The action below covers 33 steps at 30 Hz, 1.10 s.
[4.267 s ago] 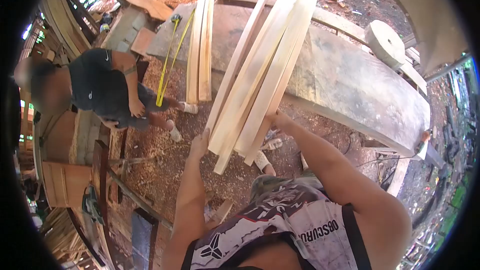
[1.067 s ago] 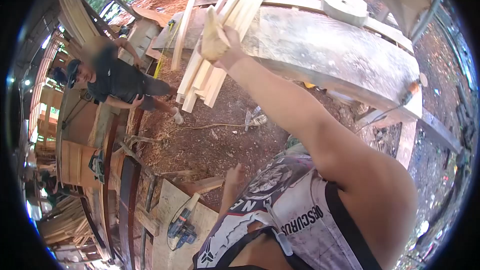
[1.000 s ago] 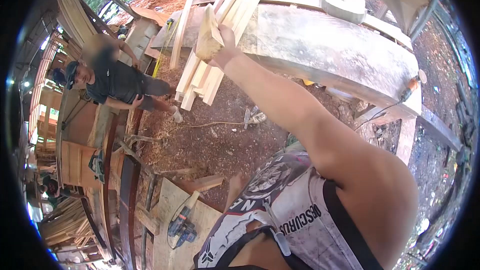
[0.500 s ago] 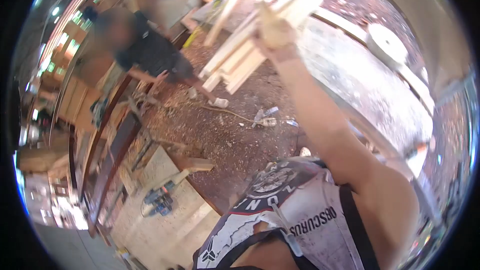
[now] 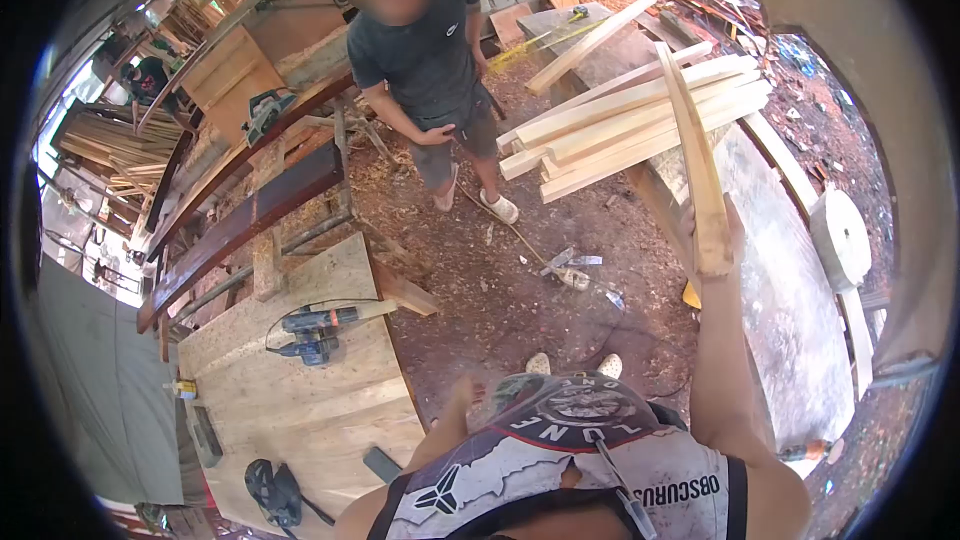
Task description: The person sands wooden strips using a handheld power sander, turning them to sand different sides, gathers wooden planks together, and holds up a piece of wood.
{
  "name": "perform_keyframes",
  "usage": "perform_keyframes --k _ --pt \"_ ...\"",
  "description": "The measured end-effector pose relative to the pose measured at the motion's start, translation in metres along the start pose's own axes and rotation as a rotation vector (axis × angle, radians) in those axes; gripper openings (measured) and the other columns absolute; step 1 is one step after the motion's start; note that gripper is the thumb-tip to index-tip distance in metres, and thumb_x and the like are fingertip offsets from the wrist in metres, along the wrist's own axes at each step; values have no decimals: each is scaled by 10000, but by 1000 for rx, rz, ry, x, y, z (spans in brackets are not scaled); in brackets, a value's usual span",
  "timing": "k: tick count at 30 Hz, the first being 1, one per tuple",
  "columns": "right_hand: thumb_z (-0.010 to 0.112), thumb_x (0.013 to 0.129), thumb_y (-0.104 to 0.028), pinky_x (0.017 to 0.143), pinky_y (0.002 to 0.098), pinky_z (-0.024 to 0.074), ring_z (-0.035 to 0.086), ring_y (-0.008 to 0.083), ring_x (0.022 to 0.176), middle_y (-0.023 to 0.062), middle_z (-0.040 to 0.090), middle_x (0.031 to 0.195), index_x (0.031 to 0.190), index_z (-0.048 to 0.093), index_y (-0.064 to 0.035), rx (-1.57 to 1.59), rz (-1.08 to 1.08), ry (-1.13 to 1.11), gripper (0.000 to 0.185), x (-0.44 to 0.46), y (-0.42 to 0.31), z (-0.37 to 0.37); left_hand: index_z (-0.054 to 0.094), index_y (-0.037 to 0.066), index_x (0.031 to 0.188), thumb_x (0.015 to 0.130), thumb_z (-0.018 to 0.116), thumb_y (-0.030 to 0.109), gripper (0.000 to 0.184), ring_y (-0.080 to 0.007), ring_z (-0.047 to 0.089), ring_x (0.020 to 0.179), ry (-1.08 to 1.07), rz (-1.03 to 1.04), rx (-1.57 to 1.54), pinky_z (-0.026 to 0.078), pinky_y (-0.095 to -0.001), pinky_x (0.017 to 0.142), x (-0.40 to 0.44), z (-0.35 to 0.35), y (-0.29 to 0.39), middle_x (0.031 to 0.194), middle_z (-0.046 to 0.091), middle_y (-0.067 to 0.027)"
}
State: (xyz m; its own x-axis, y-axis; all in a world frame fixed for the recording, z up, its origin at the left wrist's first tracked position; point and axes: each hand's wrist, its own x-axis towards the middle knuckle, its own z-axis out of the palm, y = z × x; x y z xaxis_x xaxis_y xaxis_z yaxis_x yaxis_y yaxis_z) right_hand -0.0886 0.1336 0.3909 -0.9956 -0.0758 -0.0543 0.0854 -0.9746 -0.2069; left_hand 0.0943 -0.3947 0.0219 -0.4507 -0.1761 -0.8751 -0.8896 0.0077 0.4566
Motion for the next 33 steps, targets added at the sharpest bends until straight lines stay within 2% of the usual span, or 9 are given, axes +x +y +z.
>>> perform_keyframes --k 2,6,8,10,12,17,20,28,33 --pt "522 1031 -434 748 400 623 693 311 923 220 634 1183 1356 524 42 -151 16 103 577 -15 -2 1 654 -37 1272 1019 320 671 823 -385 644 1172 -26 -21 24 516 -514 961 5 -2 -10 1270 688 -228" --pt "543 1024 -378 723 374 626 687 288 953 224 628 1162 1337 519 58 -461 -62 261 537 -37 1 17 636 -53 1292 1004 332 701 862 -381 655 1149 -99 1 126 513 -538 950 10 -5 -8 1258 695 -227" --pt "517 1024 -413 585 345 606 712 263 784 219 708 1094 1361 536 20 -587 -56 429 549 -36 3 18 639 -59 1277 1001 347 701 860 -377 677 1091 -70 30 116 532 -534 910 29 2 -5 1235 702 -231" --pt "513 1024 -407 593 341 606 709 260 778 224 705 1098 1357 539 19 -552 -127 474 541 -32 13 46 641 -65 1263 998 361 701 858 -373 699 1033 -55 52 114 550 -529 870 37 12 3 1212 709 -234" --pt "510 1024 -397 616 333 607 703 267 787 238 693 1121 1364 531 16 -504 -187 473 536 -24 18 74 613 10 1282 1041 365 613 695 -288 702 774 -2 107 116 567 -433 637 31 17 25 1049 740 -178" --pt "547 1016 -349 784 373 607 673 333 999 270 605 1258 1423 440 20 -414 -162 237 559 6 -4 114 627 -10 1205 1043 373 618 696 -289 708 763 -25 142 104 569 -442 625 27 26 65 955 733 -168" --pt "569 1010 -317 825 392 591 660 342 1034 269 586 1265 1431 399 41 -352 -279 322 579 17 7 152 635 -20 1156 1042 366 626 710 -302 709 747 -12 205 57 570 -463 628 31 30 65 921 729 -169" --pt "570 1013 -306 796 406 585 656 353 1046 261 577 1256 1417 394 74 -346 -262 216 582 34 11 164 650 -52 1147 1037 346 643 767 -342 711 895 -55 147 47 580 -490 755 24 31 43 1036 732 -211" --pt "564 1015 -320 784 402 585 658 344 1026 247 582 1259 1417 407 76 -350 -274 217 586 34 14 165 627 -73 1255 1034 336 650 810 -359 697 951 -26 106 114 569 -504 791 -1 35 40 1111 722 -220"
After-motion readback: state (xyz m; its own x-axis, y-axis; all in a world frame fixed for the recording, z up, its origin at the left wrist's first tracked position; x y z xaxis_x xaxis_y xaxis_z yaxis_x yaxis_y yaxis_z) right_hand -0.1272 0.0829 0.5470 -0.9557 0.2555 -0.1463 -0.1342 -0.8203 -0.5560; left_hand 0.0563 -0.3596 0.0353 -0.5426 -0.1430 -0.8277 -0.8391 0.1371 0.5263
